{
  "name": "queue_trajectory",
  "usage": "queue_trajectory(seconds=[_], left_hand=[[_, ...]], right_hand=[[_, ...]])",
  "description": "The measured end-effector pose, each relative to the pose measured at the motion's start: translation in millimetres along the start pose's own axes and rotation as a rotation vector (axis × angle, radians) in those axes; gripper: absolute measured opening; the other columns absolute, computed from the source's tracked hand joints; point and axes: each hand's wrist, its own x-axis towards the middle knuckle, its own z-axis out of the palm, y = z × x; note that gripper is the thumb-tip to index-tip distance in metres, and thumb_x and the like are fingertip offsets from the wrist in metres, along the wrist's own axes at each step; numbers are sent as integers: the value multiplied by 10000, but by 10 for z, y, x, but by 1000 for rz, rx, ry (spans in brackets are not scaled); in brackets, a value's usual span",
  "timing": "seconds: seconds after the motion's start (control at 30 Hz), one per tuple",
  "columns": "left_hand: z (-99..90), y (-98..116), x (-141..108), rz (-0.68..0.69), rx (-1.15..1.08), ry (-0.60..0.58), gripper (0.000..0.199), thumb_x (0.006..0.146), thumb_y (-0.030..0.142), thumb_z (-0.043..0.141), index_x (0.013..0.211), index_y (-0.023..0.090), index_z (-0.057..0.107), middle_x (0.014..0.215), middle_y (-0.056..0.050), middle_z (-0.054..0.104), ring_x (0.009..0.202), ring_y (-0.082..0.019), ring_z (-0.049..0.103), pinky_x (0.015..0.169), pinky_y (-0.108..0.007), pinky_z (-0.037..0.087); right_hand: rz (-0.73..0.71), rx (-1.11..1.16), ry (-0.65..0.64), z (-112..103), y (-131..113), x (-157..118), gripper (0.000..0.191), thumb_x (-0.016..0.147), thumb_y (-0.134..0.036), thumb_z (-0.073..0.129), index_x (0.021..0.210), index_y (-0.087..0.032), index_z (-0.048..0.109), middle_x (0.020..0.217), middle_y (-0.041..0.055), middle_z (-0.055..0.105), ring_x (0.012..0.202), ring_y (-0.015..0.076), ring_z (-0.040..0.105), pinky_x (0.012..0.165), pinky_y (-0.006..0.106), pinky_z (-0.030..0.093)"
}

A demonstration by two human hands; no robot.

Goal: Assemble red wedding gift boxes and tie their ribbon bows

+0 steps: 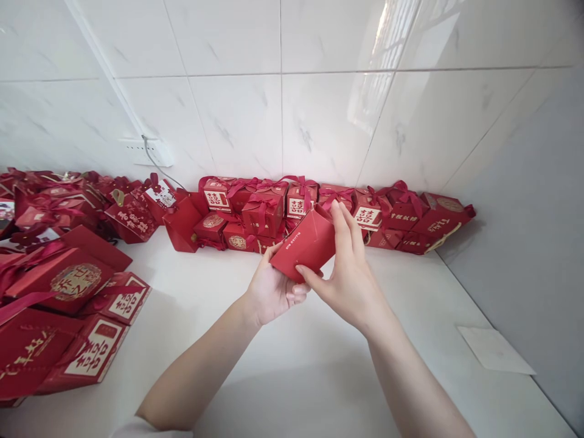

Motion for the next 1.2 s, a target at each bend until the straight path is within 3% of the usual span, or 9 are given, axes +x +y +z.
queue_trajectory(seconds=[0.17,0.5,0.73,0.8,0.93,1.07,1.2], left_hand=[[67,-46,-28,90,11,29,488,924,513,317,821,141,616,575,-38,550,434,-125,479,429,-213,351],[85,-34,-34,102,121,37,545,925,565,272,845,150,616,735,-70,606,473,-116,496,486,-234,368],[24,132,-68,-7,382,-19,567,904,650,362,949,158,640,783,-83,644,539,-151,581,476,-239,389],[-12,157,-46,-6,458,39,571,889,657,415,1049,164,654,924,-116,682,654,-196,666,496,-244,442],[-83,197,6,56,621,212,589,861,648,503,1213,190,621,1174,-142,665,921,-277,715,723,-318,555],[-176,235,15,111,804,306,614,814,657,567,1232,209,610,1163,-153,679,911,-283,704,681,-340,557],[-305,275,-26,77,808,234,614,832,680,506,1128,172,684,1096,-153,697,941,-262,660,658,-287,531]], right_hand=[[12,44,40,49,-53,-37,1019,784,-193,650,1555,-319,-4,1628,91,35,1475,373,156,989,584,491],[26,62,23,53,-1,-9,938,804,-171,625,1548,-317,73,1536,122,259,1401,344,326,1030,572,459],[-21,44,-1,-75,92,50,717,837,-229,666,1464,-313,330,1387,94,481,1237,301,523,995,492,489],[-31,13,17,-81,135,61,591,853,-222,645,1400,-284,431,1330,95,540,1167,294,579,933,460,525],[-52,1,28,-87,267,87,342,868,-172,620,1205,-227,614,1162,67,679,982,250,677,828,396,572],[-102,12,-35,-161,333,75,282,878,-156,624,1139,-236,692,1136,34,729,1004,244,701,879,402,578],[-289,8,-245,-268,231,2,270,911,-169,609,1129,-287,716,1222,-1,697,1097,252,676,922,418,572]])
